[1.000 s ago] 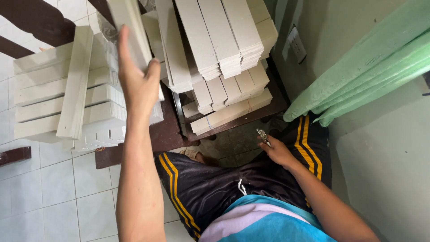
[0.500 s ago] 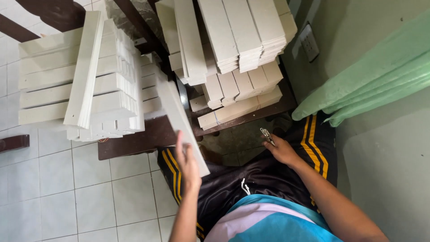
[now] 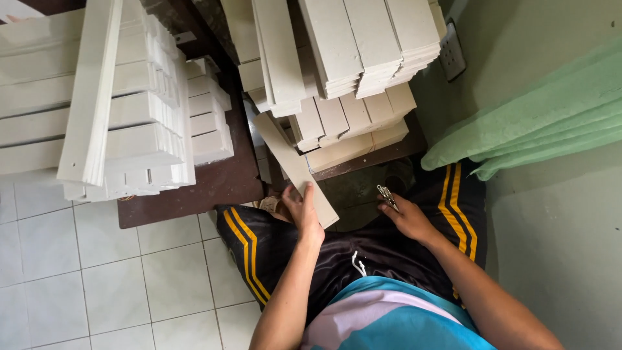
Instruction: Stapling together stacks of thin cardboard pieces using a manual stapler while sitting on the floor.
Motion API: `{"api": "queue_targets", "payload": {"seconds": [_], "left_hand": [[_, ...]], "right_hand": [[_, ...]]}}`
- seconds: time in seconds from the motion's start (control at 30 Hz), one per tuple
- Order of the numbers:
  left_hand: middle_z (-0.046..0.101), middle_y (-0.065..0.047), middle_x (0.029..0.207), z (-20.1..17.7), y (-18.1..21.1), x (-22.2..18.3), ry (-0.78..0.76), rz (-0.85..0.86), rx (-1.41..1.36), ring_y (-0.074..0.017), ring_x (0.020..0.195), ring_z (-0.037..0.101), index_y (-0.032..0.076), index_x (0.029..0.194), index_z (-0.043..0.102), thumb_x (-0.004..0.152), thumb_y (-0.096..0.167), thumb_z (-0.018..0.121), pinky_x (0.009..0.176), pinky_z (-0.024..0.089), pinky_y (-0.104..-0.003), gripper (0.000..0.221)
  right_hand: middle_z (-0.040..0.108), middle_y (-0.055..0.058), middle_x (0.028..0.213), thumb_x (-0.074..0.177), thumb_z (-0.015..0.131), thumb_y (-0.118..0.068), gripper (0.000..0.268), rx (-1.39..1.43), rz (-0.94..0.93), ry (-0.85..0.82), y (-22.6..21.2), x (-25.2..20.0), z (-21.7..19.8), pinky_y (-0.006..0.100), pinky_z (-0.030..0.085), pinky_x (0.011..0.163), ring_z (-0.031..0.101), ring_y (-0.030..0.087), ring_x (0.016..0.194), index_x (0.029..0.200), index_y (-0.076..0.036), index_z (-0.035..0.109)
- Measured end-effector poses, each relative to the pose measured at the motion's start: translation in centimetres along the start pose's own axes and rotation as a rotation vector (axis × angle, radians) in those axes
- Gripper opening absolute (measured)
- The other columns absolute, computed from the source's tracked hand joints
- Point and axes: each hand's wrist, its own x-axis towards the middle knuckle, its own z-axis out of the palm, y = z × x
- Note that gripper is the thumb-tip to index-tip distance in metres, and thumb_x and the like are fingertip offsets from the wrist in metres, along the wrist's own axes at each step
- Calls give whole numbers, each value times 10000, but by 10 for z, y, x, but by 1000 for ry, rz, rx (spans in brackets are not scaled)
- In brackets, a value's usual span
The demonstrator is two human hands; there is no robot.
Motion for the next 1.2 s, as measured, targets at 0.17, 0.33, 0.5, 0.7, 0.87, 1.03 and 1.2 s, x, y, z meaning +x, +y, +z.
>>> {"api": "queue_targets", "payload": {"seconds": [0.17, 0.33, 0.5, 0.7, 0.87, 1.03, 1.2], "left_hand": [[690, -145, 1169, 1, 8, -3, -352, -435, -570, -336, 1160, 657, 162, 1144, 524, 934, 226, 722, 980, 534, -562, 296], [671, -120, 1107, 11, 2, 14, -397, -416, -529, -307, 960, 679, 190, 1167, 486, 943, 157, 671, 807, 588, -525, 292], [664, -46, 950, 17, 1, 36, -353, -375, -400, -199, 742, 661, 224, 1106, 504, 963, 232, 658, 683, 606, -410, 211], [655, -94, 1110, 10, 12, 22, -530, -497, -580, -256, 1028, 659, 132, 1331, 540, 963, 411, 562, 1003, 528, -522, 462], [595, -86, 1225, 5, -8, 27, -598, -507, -566, -256, 1182, 573, 103, 1456, 458, 990, 345, 510, 1116, 424, -524, 528], [541, -146, 1399, 5, -27, 38, -575, -508, -481, -313, 1318, 526, 79, 1487, 448, 990, 280, 570, 1169, 379, -549, 550], [505, -215, 1488, 10, -26, 35, -533, -464, -393, -369, 1380, 496, 66, 1490, 465, 979, 215, 621, 1173, 365, -570, 554]], "right_hand": [[724, 246, 1220, 997, 585, -291, 412, 45, -39, 9, 5, -3, 5, 567, 489, 1031, 624, 447, 1223, 1363, -115, 654], [739, 250, 1152, 979, 621, -265, 376, 113, -75, -2, 18, 3, 17, 552, 513, 982, 654, 422, 1163, 1307, -92, 682], [761, 166, 972, 976, 623, -194, 306, 209, -84, -45, 9, 0, 24, 427, 572, 871, 687, 274, 972, 1227, -48, 718], [744, 142, 883, 972, 640, -208, 276, 208, -109, -69, -14, -5, 17, 441, 560, 811, 670, 257, 873, 1187, -57, 723], [772, 124, 913, 965, 659, -262, 246, 102, -98, -117, -15, 4, 11, 442, 559, 830, 702, 251, 898, 1132, -92, 718], [783, 139, 902, 953, 665, -287, 231, -24, -93, -133, 3, 10, 3, 453, 563, 816, 733, 304, 903, 1052, -82, 703], [794, 112, 898, 950, 637, -336, 233, -199, -46, -149, 18, 22, -2, 442, 577, 803, 749, 320, 915, 1017, -125, 709]]}}
